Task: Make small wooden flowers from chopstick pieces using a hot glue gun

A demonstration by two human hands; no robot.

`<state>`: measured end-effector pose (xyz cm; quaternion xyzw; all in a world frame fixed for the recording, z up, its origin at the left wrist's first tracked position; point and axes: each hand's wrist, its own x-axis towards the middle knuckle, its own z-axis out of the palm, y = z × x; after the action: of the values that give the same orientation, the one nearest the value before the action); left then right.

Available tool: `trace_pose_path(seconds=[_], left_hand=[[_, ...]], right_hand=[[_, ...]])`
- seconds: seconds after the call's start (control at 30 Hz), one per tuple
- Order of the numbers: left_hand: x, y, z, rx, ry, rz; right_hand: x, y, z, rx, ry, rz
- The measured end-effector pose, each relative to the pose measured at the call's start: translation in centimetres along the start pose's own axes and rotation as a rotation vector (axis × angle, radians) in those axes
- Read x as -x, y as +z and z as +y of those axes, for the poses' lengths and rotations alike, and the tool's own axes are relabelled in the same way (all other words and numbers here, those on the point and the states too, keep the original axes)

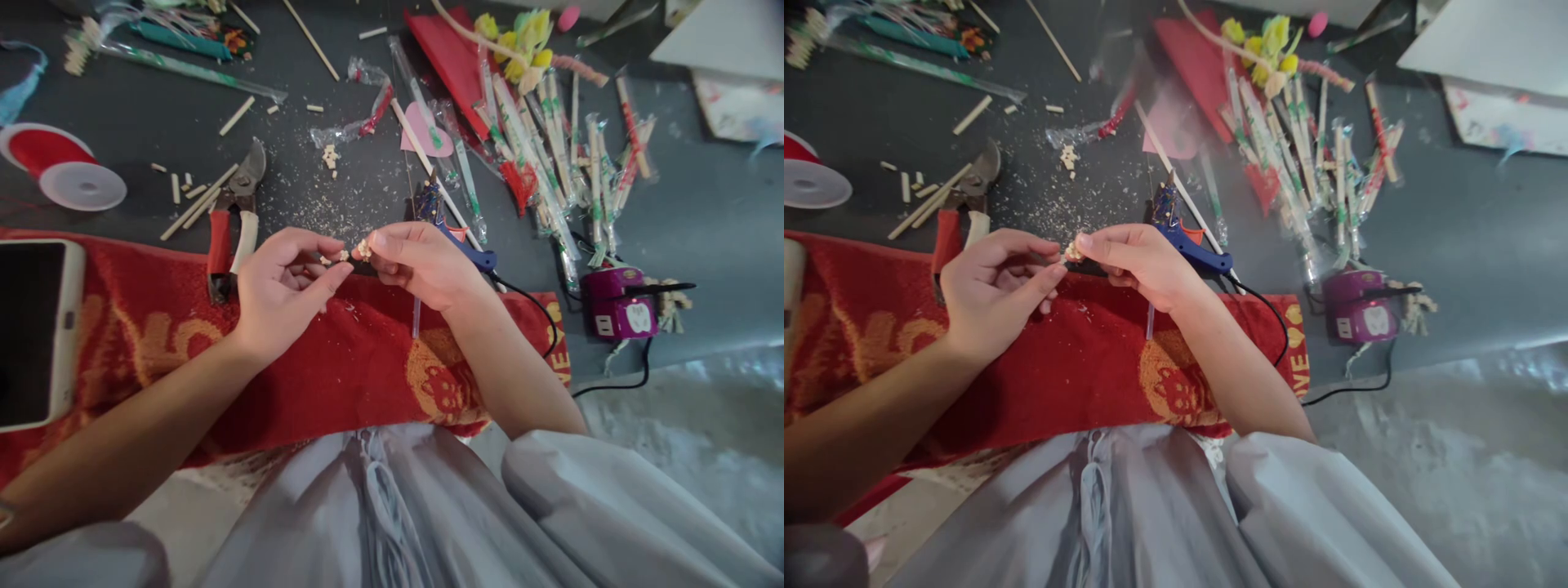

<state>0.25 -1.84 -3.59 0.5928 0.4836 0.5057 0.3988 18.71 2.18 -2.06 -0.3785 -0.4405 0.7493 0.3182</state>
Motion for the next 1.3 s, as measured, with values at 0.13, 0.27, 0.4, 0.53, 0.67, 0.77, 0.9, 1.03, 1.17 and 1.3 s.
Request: trace_pose_path(seconds=[0.13, 0.27, 0.4, 0.53, 0.67, 0.77, 0.9, 1.03, 1.17, 1.3], left_hand=[[0.0, -0.2, 0.1, -0.06, 0.043, -0.011], [-0.1, -0.2, -0.1, -0.116, 0.072, -0.015], [0.0, -0.2, 0.0, -0.138, 0.141, 0.033], [0.1, -0.2, 0.5, -0.161, 0.199, 0.056], [0.0, -0.4, 0.8, -0.23, 0.194, 0.067], [-0.1, -0.5, 0.8, -0.261, 0.248, 0.051], [-0.2, -0.7, 0.8, -0.224, 0.281, 0.018], [0.0, -0.5, 0.7, -0.139, 0.19, -0.018], [0.2, -0.3, 0.7, -0.03, 0.143, -0.018], [-0.2, -0.1, 0.7, 0.018, 0.111, 0.025]], right_hand=[[0.0, 0.0, 0.0, 0.004, 0.005, 0.003], [0.0, 0.1, 0.0, 0.013, 0.006, 0.003], [0.0, 0.2, 0.2, 0.006, -0.023, 0.0], [0.0, 0.6, 0.3, 0.052, -0.039, -0.002], [0.2, 1.1, 0.3, 0.11, -0.039, 0.016], [0.3, 1.4, 0.1, 0.128, -0.038, 0.034], [0.3, 1.3, 0.1, 0.131, -0.014, 0.027], [0.3, 1.2, 0.1, 0.138, -0.004, 0.007], [0.4, 1.1, 0.2, 0.131, -0.103, 0.001], [0.1, 0.7, 0.4, 0.1, -0.17, 0.094]])
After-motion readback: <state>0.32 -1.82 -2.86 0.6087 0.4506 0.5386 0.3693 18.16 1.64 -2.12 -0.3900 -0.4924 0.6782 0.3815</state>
